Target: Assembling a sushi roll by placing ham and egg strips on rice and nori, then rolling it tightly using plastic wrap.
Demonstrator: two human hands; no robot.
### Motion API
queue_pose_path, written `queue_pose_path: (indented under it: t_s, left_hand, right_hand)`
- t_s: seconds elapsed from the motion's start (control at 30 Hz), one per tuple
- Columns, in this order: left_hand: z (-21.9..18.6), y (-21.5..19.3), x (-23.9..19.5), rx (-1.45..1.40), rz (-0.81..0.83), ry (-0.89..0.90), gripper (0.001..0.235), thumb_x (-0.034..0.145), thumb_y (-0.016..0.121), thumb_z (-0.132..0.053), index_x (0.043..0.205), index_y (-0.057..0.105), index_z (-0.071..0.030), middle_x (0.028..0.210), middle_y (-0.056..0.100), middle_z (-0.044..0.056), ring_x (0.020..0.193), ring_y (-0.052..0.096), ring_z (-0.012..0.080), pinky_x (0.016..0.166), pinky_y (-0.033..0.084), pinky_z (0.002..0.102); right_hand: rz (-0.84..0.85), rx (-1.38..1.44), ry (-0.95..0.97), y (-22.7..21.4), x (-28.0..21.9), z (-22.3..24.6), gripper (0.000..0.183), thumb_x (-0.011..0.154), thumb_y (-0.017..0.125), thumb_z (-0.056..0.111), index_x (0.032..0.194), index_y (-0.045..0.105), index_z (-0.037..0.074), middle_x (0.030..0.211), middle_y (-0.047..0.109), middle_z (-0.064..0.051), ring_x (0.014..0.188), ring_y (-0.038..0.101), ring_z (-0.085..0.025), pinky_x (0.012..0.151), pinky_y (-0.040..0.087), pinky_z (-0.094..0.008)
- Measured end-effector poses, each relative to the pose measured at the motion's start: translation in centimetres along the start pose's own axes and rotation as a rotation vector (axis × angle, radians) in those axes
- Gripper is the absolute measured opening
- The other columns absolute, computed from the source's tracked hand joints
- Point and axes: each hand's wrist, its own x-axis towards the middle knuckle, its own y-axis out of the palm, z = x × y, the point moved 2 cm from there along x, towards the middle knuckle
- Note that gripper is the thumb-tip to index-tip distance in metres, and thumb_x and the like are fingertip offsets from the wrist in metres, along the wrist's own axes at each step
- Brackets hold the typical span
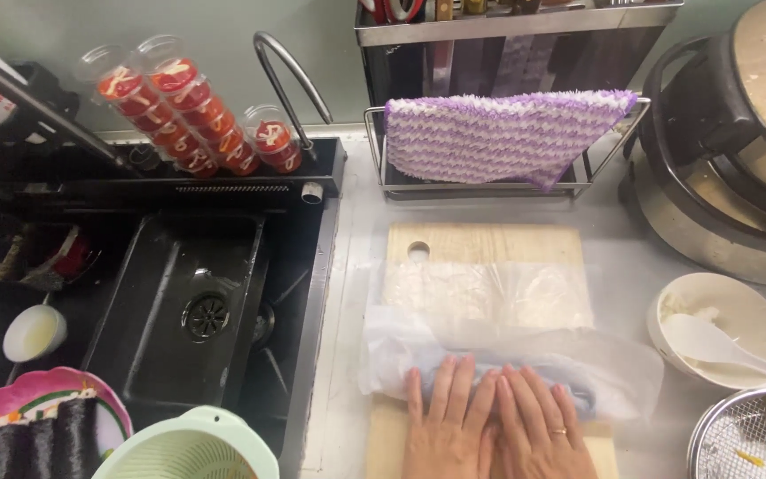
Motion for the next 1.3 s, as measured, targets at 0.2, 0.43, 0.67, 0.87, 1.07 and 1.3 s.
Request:
queue_pose_path:
  t_s: [0.2,0.43,0.67,0.87,1.07,1.3]
  left_hand:
    - [1.1,0.4,2.4,0.125,0.123,0.028,0.055,0.100,0.046,-0.049,0.144,0.051,-0.017,0.126,0.054,0.015,0.107,0.049,0.0341,0.092,0.034,0.062]
    - [1.6,-0.6,5.1,-0.002,0.244,-0.016,0.048,0.103,0.039,-0.049,0.132,0.053,-0.013,0.102,0.056,0.007,0.081,0.047,0.0296,0.076,0.034,0.050]
    - [-0.3,1.0,1.1,0.145,-0.168,0.016,0.035,0.104,0.041,-0.018,0.129,0.065,-0.014,0.140,0.062,0.005,0.131,0.058,0.0240,0.110,0.039,0.060]
    - [1.2,0.7,3.3,0.124,0.145,0.089,0.067,0.095,0.051,-0.049,0.148,0.046,-0.009,0.139,0.048,0.009,0.123,0.045,0.0272,0.102,0.032,0.059]
    - [1.9,-0.8,6.5,-0.001,0.193,0.045,0.054,0.100,0.045,-0.050,0.134,0.056,-0.009,0.107,0.057,0.009,0.084,0.049,0.0319,0.078,0.036,0.053]
    - [-0.2,1.5,0.0,0.096,0.022,0.027,0.080,0.085,0.058,-0.047,0.155,0.046,-0.011,0.161,0.045,0.010,0.150,0.039,0.0284,0.117,0.024,0.065]
  right_hand:
    - [0.177,0.081,0.120,2.0,0.8,-1.2,0.070,0.075,0.045,0.033,0.140,0.055,0.011,0.123,0.061,-0.007,0.110,0.060,-0.028,0.099,0.046,-0.046]
    - [0.411,0.161,0.146,2.9,2.0,-3.0,0.065,0.081,0.044,0.043,0.137,0.055,0.014,0.109,0.064,-0.004,0.096,0.062,-0.028,0.091,0.048,-0.043]
    - [0.048,0.075,0.129,0.5,1.1,-0.6,0.042,0.103,0.037,0.018,0.137,0.058,0.009,0.140,0.061,-0.010,0.131,0.061,-0.027,0.116,0.038,-0.047]
    - [0.196,0.135,0.063,2.2,1.8,-2.6,0.063,0.081,0.042,0.027,0.139,0.055,0.008,0.121,0.062,-0.008,0.104,0.060,-0.028,0.094,0.048,-0.044]
    - [0.416,0.209,-0.005,4.0,2.5,-4.8,0.084,0.075,0.049,0.044,0.151,0.044,0.009,0.112,0.062,-0.005,0.094,0.061,-0.027,0.085,0.048,-0.040]
    - [0.090,0.082,0.038,1.0,-1.1,-3.2,0.060,0.090,0.044,0.016,0.148,0.045,0.001,0.147,0.057,-0.014,0.139,0.054,-0.032,0.121,0.036,-0.050]
